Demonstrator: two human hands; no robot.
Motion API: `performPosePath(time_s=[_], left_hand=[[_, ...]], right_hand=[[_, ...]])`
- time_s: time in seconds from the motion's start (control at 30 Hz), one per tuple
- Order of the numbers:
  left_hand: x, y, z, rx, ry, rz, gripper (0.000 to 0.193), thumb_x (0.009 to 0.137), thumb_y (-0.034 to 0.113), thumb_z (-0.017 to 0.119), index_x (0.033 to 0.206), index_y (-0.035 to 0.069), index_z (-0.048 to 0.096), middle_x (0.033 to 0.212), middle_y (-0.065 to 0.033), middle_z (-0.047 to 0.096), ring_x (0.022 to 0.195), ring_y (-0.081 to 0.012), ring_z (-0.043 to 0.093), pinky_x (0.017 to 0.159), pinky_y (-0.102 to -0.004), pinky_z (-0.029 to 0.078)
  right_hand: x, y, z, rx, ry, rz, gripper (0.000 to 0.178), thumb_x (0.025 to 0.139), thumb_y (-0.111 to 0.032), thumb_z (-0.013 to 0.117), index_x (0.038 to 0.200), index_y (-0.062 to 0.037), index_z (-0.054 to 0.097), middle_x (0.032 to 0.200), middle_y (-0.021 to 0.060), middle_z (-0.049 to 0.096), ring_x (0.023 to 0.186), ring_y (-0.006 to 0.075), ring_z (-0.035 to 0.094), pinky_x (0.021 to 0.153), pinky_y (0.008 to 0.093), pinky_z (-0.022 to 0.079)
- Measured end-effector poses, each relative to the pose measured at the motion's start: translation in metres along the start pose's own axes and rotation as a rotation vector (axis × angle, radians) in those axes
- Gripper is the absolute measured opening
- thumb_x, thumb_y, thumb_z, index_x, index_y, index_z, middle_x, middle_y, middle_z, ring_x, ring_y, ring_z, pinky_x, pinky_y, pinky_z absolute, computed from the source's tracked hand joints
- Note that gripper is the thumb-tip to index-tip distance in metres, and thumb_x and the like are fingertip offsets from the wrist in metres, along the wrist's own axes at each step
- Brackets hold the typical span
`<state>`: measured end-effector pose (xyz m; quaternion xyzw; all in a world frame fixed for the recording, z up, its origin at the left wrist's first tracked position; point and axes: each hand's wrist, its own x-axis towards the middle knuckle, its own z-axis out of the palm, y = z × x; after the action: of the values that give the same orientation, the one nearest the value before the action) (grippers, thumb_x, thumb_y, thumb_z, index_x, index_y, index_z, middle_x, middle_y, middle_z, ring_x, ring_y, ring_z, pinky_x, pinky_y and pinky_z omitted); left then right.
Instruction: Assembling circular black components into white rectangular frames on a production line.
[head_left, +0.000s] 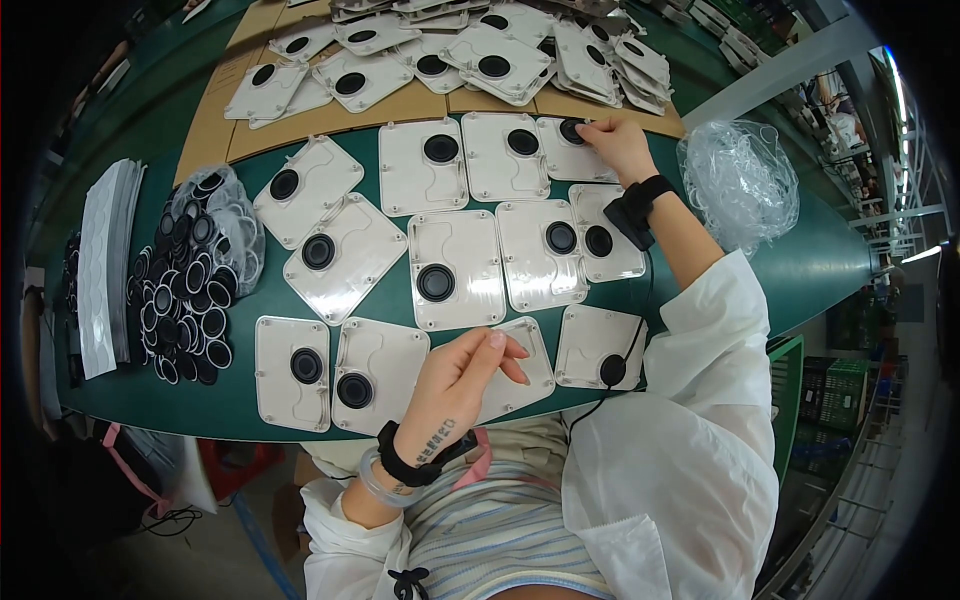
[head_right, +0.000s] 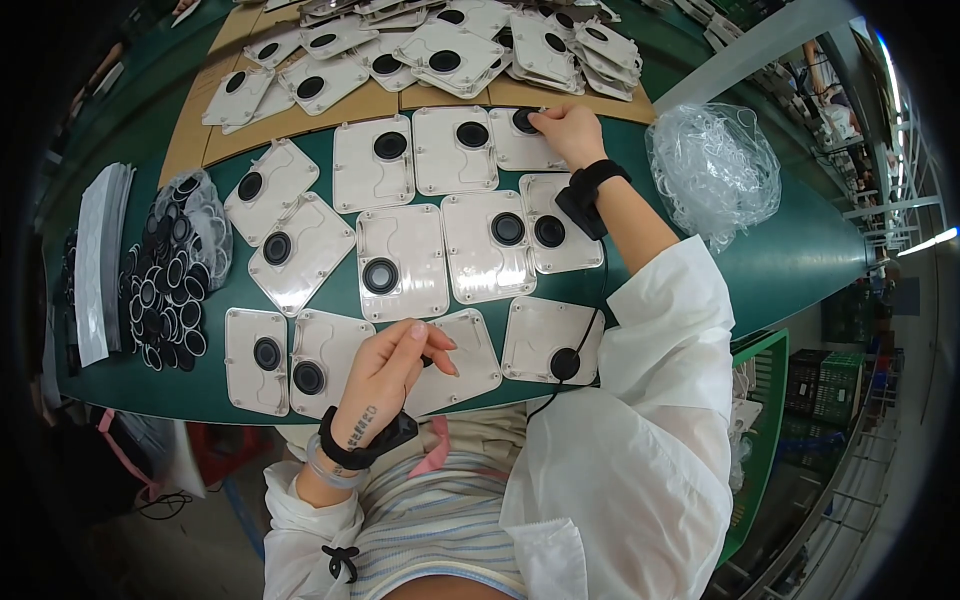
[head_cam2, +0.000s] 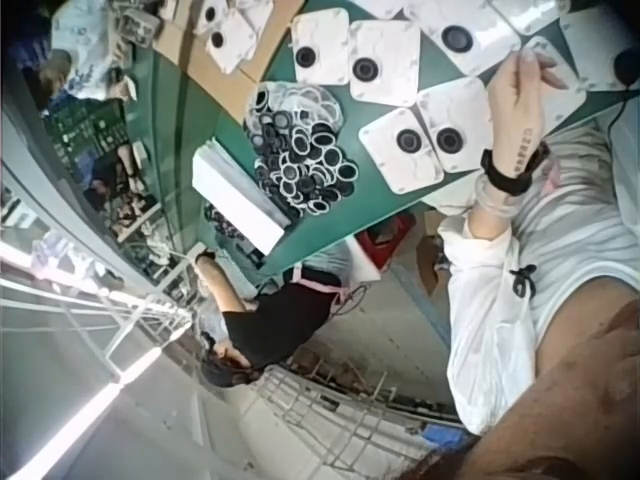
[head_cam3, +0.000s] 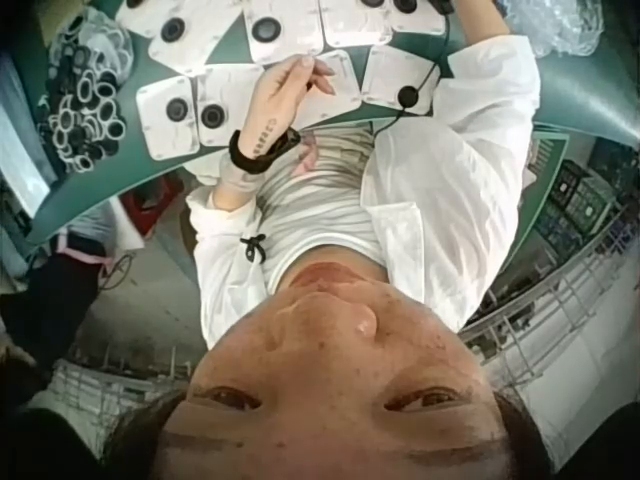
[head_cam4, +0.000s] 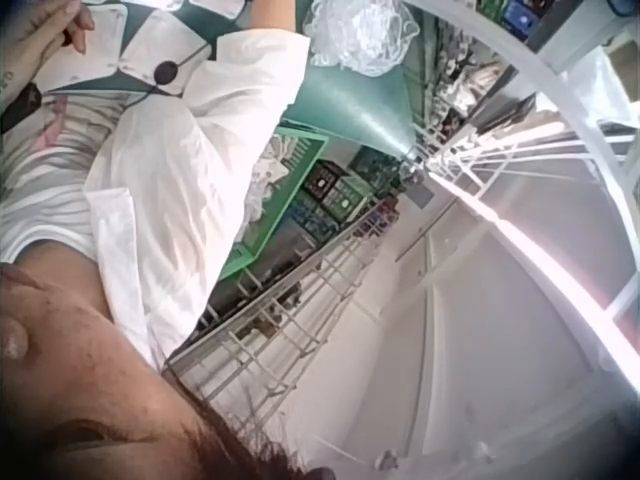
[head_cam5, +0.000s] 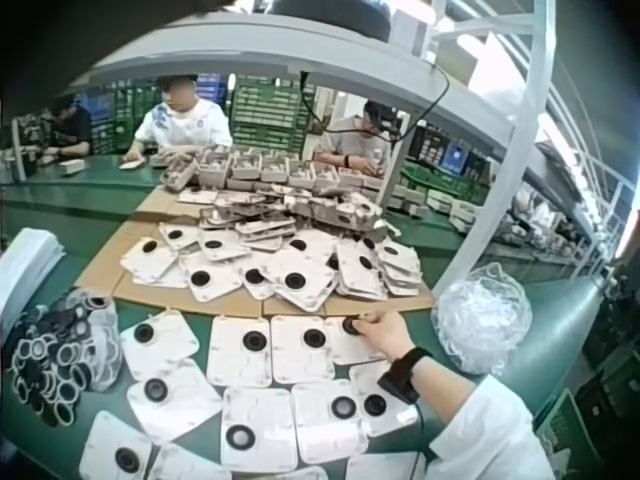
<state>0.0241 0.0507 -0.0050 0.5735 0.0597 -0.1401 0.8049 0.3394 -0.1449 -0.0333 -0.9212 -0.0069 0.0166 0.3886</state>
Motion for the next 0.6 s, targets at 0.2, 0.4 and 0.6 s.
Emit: performPosePath(time_s=[0.2,0.4,0.6], left_hand=[[-0.001,-0.001,-0.001,0.009,0.005,0.007,0.035,0.101,0.025,0.037,0.099,-0.002,0.060,0.077,-0.0050,0.065,0.048,0.0003,0.024,0.046,-0.0159,0.021],[-0.003,0.003,0.001,-0.009,0.006,-0.012,0.036,0.101,0.025,0.038,0.097,-0.002,0.061,0.076,-0.0053,0.065,0.057,-0.0030,0.034,0.057,-0.0188,0.028],[-0.007,0.009,-0.001,0.004,0.014,-0.065,0.036,0.101,0.025,0.040,0.095,-0.003,0.062,0.075,-0.0056,0.065,0.076,-0.0096,0.055,0.081,-0.0249,0.042]], right_hand=[[-0.007,-0.009,0.003,-0.185,-0.016,-0.039,0.040,0.069,-0.033,0.080,0.083,0.0020,0.066,0.077,0.0125,0.067,0.074,0.0209,0.064,0.071,0.0308,0.050],[-0.012,-0.008,0.009,-0.314,0.131,-0.119,0.040,0.073,-0.029,0.077,0.095,0.0017,0.062,0.081,0.0137,0.067,0.076,0.0229,0.065,0.072,0.0297,0.050],[-0.016,0.001,-0.010,-0.518,0.015,-0.399,0.034,0.081,-0.011,0.061,0.115,-0.0043,0.058,0.091,0.0151,0.062,0.083,0.0302,0.063,0.073,0.0355,0.051]])
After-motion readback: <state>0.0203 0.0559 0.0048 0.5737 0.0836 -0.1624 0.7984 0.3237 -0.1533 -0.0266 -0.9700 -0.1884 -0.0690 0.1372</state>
